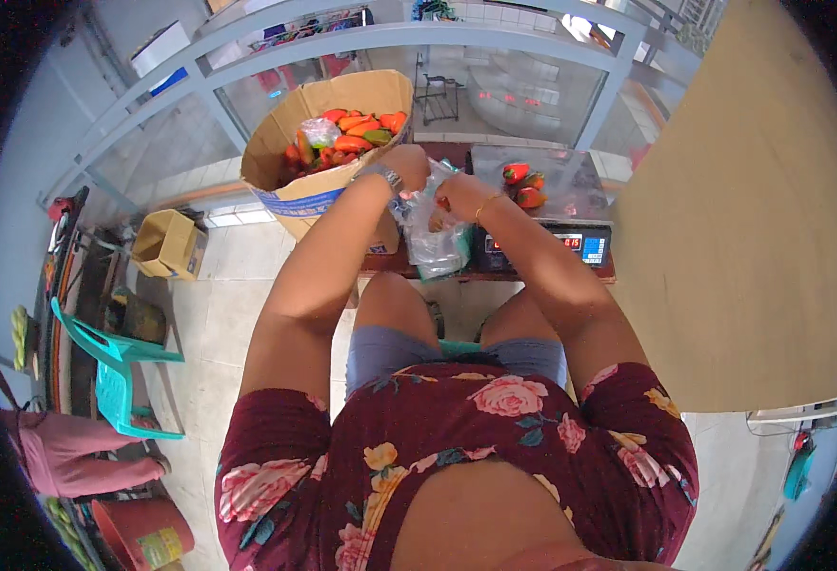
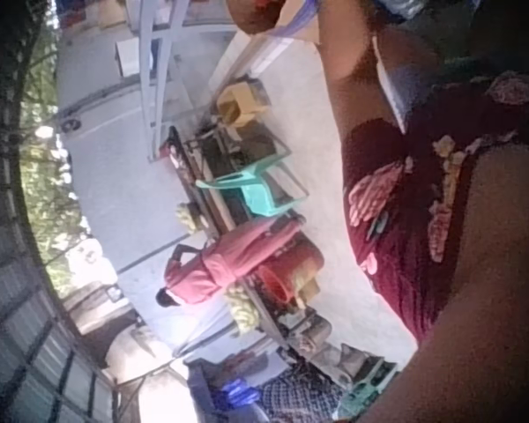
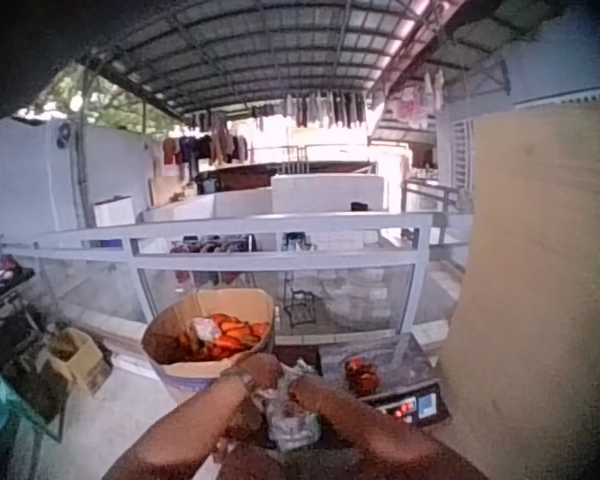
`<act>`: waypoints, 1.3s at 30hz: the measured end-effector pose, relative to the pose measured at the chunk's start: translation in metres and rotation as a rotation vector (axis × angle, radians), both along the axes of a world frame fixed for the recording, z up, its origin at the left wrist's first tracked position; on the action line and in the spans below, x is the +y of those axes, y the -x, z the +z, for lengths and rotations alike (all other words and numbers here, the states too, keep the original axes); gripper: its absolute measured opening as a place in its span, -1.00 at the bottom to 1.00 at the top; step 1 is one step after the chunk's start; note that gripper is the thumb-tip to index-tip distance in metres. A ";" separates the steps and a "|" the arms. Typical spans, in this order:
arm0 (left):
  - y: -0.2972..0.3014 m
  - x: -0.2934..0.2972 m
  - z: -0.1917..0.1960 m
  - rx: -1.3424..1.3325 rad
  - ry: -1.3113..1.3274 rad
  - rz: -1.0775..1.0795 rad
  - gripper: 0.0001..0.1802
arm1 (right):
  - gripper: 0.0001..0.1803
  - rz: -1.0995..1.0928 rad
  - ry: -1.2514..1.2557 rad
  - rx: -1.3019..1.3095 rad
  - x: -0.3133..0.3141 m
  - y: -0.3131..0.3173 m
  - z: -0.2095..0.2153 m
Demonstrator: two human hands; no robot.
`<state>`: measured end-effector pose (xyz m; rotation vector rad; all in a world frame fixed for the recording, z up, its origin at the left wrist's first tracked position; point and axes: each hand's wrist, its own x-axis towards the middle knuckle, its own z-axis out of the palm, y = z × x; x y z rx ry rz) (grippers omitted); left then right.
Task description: The person picks up peppers from a cardboard box by hand, places them onto a digital scale one by one, and then transfers the peppers into a plastic bag.
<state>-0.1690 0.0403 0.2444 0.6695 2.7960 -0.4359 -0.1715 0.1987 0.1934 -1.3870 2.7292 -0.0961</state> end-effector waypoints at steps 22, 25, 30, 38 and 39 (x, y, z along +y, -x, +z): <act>0.019 -0.024 -0.022 0.003 -0.485 0.061 -0.65 | -0.51 -0.535 0.264 0.277 0.136 0.028 -0.096; 0.019 -0.015 -0.019 -0.079 -0.622 0.121 -0.65 | -0.42 -0.498 0.364 0.357 0.150 0.026 -0.108; 0.014 0.002 -0.002 -0.078 -0.509 0.103 -0.56 | -0.62 -0.679 0.944 0.229 0.154 0.013 -0.078; -0.002 0.021 0.004 -0.285 -0.619 0.196 -0.48 | -0.62 -0.277 0.974 -0.482 0.058 -0.026 0.013; -0.006 0.026 0.007 -0.201 -0.716 0.039 -0.52 | -0.61 -0.195 0.893 -0.503 0.051 -0.022 0.007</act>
